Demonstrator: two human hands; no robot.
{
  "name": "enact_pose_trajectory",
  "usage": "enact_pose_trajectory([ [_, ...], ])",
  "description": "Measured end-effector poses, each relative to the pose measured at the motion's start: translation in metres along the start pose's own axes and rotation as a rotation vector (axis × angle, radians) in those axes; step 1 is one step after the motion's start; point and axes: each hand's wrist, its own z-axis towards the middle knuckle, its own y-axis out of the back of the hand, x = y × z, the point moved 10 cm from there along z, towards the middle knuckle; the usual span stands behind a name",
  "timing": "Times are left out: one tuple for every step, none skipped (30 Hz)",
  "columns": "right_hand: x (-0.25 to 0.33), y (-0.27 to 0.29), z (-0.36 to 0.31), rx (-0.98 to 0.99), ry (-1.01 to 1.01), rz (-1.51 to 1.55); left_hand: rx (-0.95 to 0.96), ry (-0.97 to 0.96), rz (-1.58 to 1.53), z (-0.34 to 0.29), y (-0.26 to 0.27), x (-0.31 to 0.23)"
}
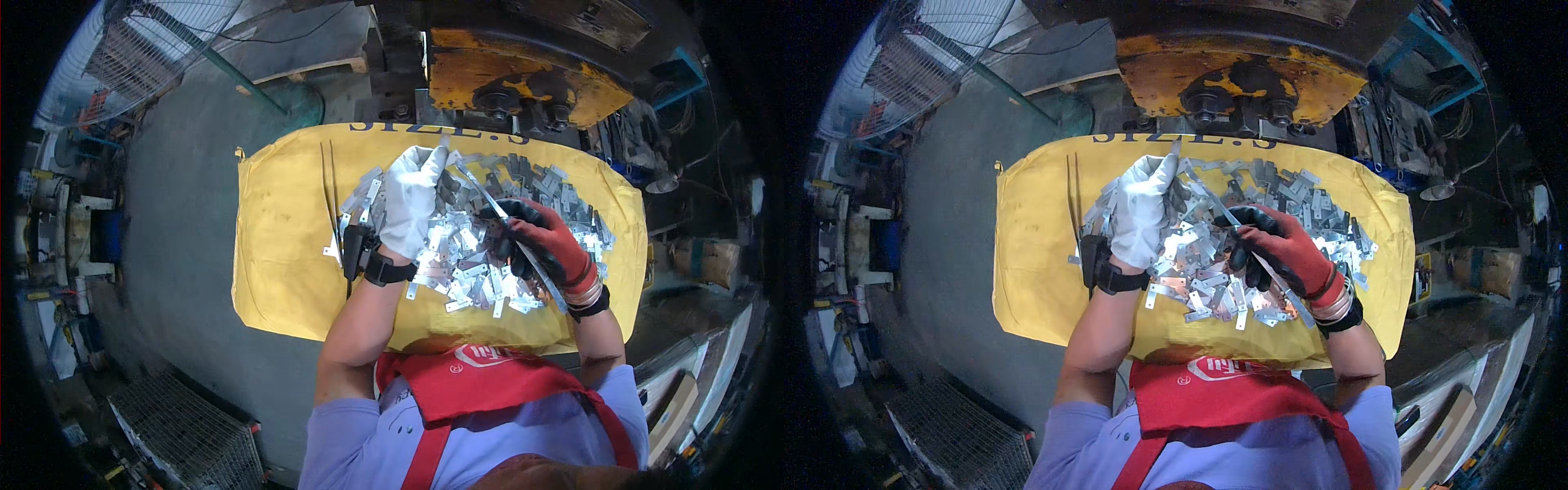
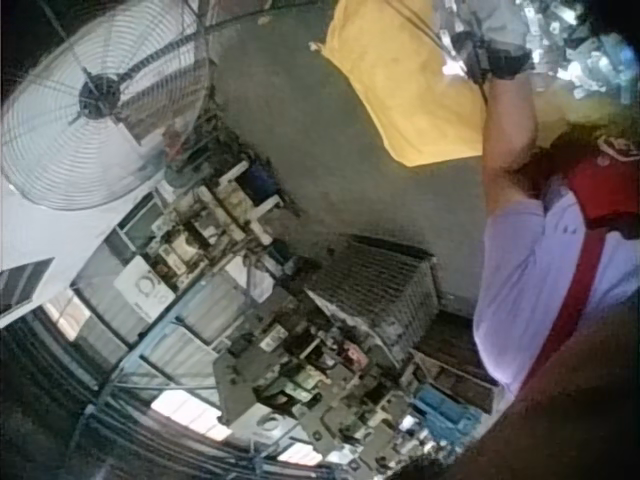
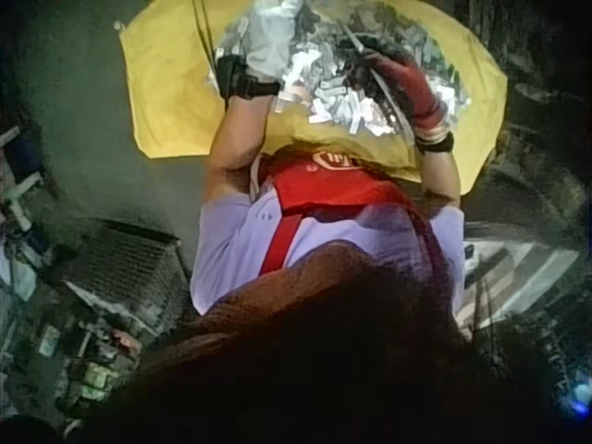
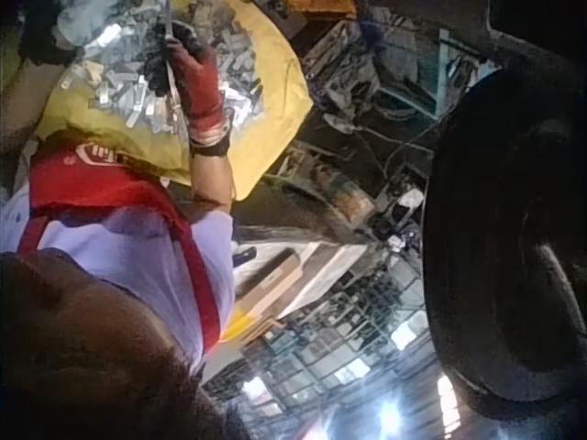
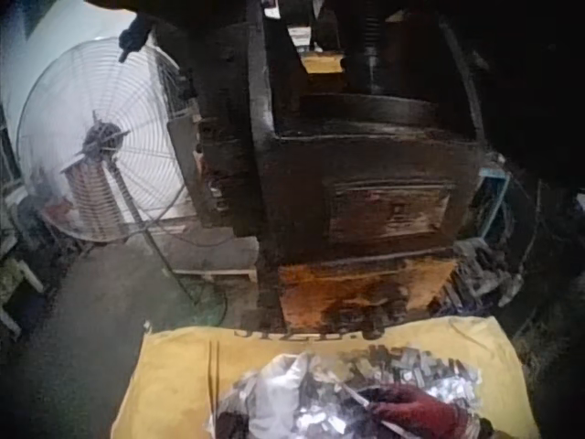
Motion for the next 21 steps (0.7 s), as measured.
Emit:
enact_pose_trajectory([
  [0.000,0.002,0.001,-0.001,0.026,-0.018,-0.004,-0.020,0.014,0.000,0.000,-0.001],
  [-0.001,0.003,0.002,-0.002,0.027,-0.016,-0.003,-0.019,0.016,0.000,-0.001,0.000],
  [-0.002,0.003,0.003,0.010,0.026,-0.051,0.010,-0.041,0.019,0.000,-0.002,-0.001],
  [-0.004,0.003,0.004,0.023,0.025,-0.087,0.023,-0.063,0.022,0.000,-0.003,-0.003],
  [-0.008,0.005,0.003,0.020,0.025,-0.087,0.025,-0.062,0.022,0.000,-0.005,-0.003],
  [-0.014,0.012,0.003,-0.023,0.024,-0.074,-0.025,-0.040,0.009,-0.001,-0.002,-0.003],
  [-0.017,0.017,0.002,-0.066,0.022,-0.063,-0.075,-0.019,-0.004,-0.001,0.002,-0.002],
  [-0.013,0.015,0.001,-0.066,0.021,-0.064,-0.075,-0.018,-0.005,0.000,0.003,0.000],
  [-0.005,0.014,0.001,-0.084,0.037,-0.034,-0.130,-0.051,-0.076,0.001,0.012,0.000],
  [0.001,0.014,0.002,-0.102,0.053,-0.004,-0.186,-0.084,-0.147,0.002,0.021,-0.001],
  [0.007,0.018,0.006,-0.093,0.112,-0.080,-0.178,-0.083,-0.148,0.002,0.021,-0.001],
  [0.014,0.023,0.007,-0.113,0.155,-0.065,-0.166,-0.086,-0.121,0.003,0.022,-0.002],
  [0.022,0.029,0.007,-0.134,0.197,-0.051,-0.155,-0.089,-0.094,0.004,0.021,-0.003],
  [0.016,0.045,0.012,-0.260,0.162,-0.101,-0.153,-0.062,-0.077,0.005,0.020,0.000],
  [0.020,0.050,0.016,-0.265,0.163,-0.103,-0.148,-0.062,-0.078,0.005,0.019,0.001],
  [0.022,0.047,0.021,-0.203,0.125,-0.013,-0.131,-0.057,-0.106,0.005,0.016,0.003],
  [0.024,0.040,0.027,-0.137,0.088,0.077,-0.117,-0.054,-0.134,0.005,0.014,0.004],
  [0.022,0.046,0.034,-0.185,0.090,0.083,-0.114,-0.055,-0.134,0.005,0.013,0.004],
  [0.020,0.048,0.037,-0.187,0.092,0.082,-0.112,-0.053,-0.150,0.006,0.012,0.004],
  [0.018,0.050,0.041,-0.194,0.092,0.066,-0.113,-0.049,-0.165,0.006,0.013,0.005],
  [0.018,0.051,0.043,-0.201,0.092,0.049,-0.112,-0.050,-0.166,0.005,0.012,0.005],
])
